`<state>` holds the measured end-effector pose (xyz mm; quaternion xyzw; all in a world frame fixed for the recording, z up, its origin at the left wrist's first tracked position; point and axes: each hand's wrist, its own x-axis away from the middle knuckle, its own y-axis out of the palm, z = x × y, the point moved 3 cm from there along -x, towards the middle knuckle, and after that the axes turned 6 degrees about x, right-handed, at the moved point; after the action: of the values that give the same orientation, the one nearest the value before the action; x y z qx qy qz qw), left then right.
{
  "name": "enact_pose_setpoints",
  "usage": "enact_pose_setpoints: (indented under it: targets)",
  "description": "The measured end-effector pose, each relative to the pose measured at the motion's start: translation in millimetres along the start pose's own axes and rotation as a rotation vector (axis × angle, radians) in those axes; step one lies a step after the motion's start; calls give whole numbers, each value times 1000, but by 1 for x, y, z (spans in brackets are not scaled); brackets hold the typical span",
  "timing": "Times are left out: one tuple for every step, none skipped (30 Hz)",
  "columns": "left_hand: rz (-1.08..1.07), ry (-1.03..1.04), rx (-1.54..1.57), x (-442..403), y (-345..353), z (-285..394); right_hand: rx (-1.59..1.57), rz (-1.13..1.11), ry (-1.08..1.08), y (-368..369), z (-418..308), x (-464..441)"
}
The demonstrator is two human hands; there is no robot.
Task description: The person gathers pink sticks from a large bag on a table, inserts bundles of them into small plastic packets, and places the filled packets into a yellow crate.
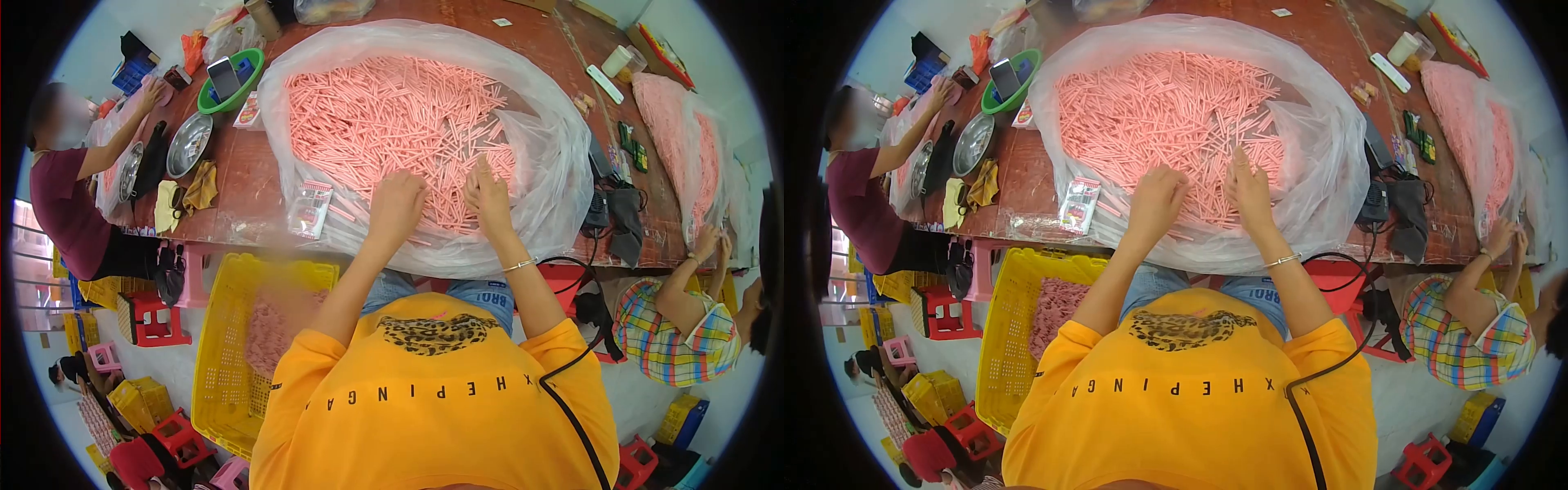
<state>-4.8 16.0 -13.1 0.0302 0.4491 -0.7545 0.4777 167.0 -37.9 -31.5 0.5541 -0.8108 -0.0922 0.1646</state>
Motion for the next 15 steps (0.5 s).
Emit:
enact_pose_setpoints:
  targets:
    - [-4, 45, -27, -5, 1, 0, 20, 6, 20, -1, 1, 1]
    - [-44, 89, -94, -8, 4, 1, 24, 5, 31, -1, 2, 1]
    - [-83, 134, -159, -12, 9, 2, 29, 6, 41, 0, 1, 2]
    - [-121, 179, -224, -16, 12, 3, 34, 6, 52, 0, 1, 3]
    - [-125, 201, -217, -18, 16, -1, 29, 6, 57, 0, 0, 4]
    - [-129, 223, -211, -20, 20, -4, 24, 6, 62, 1, -1, 6]
    - [-134, 248, -206, -22, 22, -7, 16, 6, 64, 2, -2, 6]
    - [-88, 210, -155, -22, 19, -11, 7, -11, 38, 1, -2, 6]
    - [-44, 172, -103, -23, 11, -13, -3, -26, 13, -2, -1, 6]
    - [-1, 135, -51, -25, 6, -13, -13, -40, -14, -2, -1, 7]
    - [-9, 37, 98, -26, 4, -12, 45, -64, -38, -1, -2, 8]
    - [-17, -65, 247, -22, 1, -8, 106, -88, -60, 5, -4, 11]
    - [-24, -170, 397, -17, 0, -4, 168, -113, -79, 10, -4, 14]
    - [-46, -161, 372, -12, 0, 5, 239, -118, -112, 14, 0, 13]
    - [-66, -152, 345, -7, 1, 14, 310, -125, -145, 18, 7, 9]
